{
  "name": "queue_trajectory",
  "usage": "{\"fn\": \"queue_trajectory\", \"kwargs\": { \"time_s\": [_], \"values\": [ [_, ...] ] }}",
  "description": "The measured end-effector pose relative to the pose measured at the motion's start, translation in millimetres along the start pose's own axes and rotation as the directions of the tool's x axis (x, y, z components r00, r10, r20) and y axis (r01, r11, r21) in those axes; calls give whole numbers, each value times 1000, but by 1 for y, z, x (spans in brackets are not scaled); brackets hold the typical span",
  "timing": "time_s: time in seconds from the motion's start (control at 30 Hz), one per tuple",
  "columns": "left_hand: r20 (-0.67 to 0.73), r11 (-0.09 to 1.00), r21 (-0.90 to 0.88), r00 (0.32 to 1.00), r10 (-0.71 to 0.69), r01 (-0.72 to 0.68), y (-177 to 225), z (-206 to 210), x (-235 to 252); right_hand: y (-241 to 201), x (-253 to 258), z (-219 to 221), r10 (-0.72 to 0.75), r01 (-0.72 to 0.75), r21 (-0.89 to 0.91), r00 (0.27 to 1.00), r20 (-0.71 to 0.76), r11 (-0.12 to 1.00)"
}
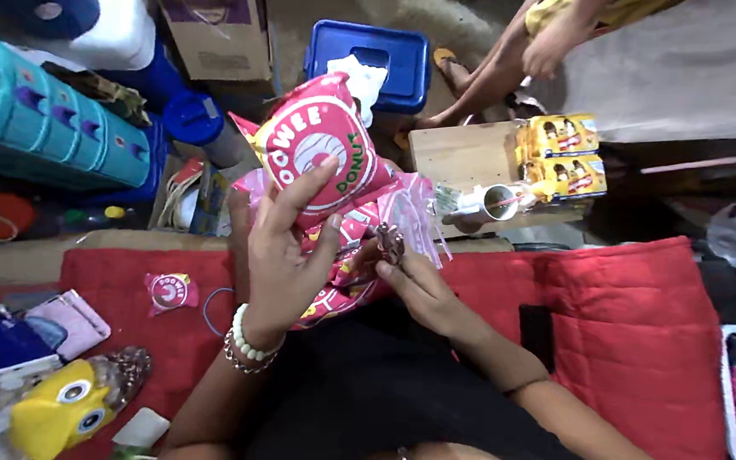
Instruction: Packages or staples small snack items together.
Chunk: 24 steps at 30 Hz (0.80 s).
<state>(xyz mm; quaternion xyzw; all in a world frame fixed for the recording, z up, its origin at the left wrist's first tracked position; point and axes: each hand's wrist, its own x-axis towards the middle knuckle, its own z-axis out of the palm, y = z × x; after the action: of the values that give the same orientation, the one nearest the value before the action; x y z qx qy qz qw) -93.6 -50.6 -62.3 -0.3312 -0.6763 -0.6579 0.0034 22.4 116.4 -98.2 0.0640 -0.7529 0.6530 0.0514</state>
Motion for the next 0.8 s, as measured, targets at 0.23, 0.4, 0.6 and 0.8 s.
{"fn": "queue_trajectory", "kwargs": {
  "time_s": [0.23,0.4,0.6,0.8],
  "values": [
    [-62,992,113,996,72,-64,12,-13,-7,1,17,2,-82,65,-208,994,-74,976],
    [79,971,227,995,63,-79,10,-42,-16,-10,29,-36,-78,44,-109,939,-336,993],
    [505,964,240,862,-27,-111,8,-64,-20,-36,58,-52,-272,281,-313,960,74,907],
    [603,934,277,797,13,-224,3,-76,-35,-13,68,-40,-56,149,-289,950,308,946]
  ]
}}
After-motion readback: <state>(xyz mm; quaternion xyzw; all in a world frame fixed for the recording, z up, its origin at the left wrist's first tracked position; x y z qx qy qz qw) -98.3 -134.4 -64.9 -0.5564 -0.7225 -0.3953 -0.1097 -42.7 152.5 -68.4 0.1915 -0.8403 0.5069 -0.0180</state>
